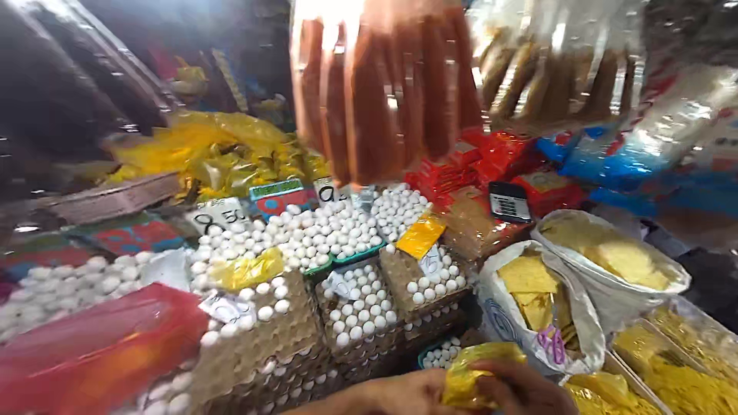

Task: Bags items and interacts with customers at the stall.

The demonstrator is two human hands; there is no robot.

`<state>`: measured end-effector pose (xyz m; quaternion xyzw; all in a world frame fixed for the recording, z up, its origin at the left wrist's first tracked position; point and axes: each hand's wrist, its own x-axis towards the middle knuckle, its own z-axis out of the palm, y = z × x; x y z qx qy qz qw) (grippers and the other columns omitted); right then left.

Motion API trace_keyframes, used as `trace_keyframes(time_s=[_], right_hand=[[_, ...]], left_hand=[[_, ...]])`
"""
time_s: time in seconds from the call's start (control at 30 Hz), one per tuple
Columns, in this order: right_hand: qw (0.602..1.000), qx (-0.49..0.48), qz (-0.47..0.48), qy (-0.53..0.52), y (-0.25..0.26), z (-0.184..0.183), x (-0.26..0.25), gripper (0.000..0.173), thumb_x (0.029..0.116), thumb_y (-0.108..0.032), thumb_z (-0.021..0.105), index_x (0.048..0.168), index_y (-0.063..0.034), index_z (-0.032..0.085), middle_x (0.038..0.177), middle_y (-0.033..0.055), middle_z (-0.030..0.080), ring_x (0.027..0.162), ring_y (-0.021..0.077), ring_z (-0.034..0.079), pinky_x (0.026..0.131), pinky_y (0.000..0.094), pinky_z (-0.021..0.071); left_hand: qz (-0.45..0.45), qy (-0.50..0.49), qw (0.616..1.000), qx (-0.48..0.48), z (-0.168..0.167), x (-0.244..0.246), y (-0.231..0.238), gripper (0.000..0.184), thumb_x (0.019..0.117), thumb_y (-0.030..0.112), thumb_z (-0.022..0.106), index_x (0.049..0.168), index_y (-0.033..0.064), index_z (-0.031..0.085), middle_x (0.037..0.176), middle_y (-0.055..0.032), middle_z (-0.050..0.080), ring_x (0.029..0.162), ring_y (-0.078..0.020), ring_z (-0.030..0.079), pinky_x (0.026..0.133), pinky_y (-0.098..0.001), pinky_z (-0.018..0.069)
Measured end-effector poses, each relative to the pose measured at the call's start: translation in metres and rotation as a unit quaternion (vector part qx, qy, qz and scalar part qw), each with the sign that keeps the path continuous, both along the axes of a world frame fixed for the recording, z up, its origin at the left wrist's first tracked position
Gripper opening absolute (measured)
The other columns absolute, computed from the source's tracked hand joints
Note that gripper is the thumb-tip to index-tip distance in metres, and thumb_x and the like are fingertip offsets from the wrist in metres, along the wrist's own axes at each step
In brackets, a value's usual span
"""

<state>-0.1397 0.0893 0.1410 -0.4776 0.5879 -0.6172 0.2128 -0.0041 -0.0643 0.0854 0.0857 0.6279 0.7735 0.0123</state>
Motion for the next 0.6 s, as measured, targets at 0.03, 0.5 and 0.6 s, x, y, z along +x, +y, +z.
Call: trace_keyframes(time_s=[0.03,0.5,0.6], right_hand=[[1.000,-0.008,0.003,0.011,-0.003,0.006,-0.009,0.019,0.0918,0.004,0.067,0.106,-0.0043,0.076,0.097,0.0029,0.077,0.079,0.0112,0.073,0.072,0.0299,0.0645],[0.818,0.074,0.109,0.559,-0.078,0.060,-0.040,0.059,0.0929,-0.033,0.073,0.147,-0.0173,0.057,0.148,0.0229,0.053,0.142,0.0493,0.042,0.110,0.0686,0.0363],[0.745,0.065,0.101,0.657,-0.102,0.021,-0.020,0.065,0.0908,-0.007,0.067,0.152,-0.0225,0.052,0.124,0.0164,0.069,0.122,0.0479,0.058,0.097,0.0681,0.0404]], left_hand=[[0.001,0.016,1.000,0.002,0.005,-0.005,-0.006,0.020,0.1050,0.010,0.053,0.118,-0.0010,0.063,0.098,-0.0064,0.071,0.086,-0.0106,0.068,0.082,-0.0322,0.0592],[0.257,-0.052,0.821,-0.507,0.047,0.012,-0.077,0.021,0.1035,0.022,0.059,0.103,0.0037,0.068,0.087,-0.0107,0.071,0.087,-0.0271,0.069,0.088,-0.0541,0.0514],[0.265,-0.094,0.796,-0.536,0.055,0.026,-0.069,0.018,0.1002,0.021,0.063,0.106,0.0047,0.068,0.091,-0.0107,0.071,0.094,-0.0276,0.068,0.095,-0.0539,0.0475]])
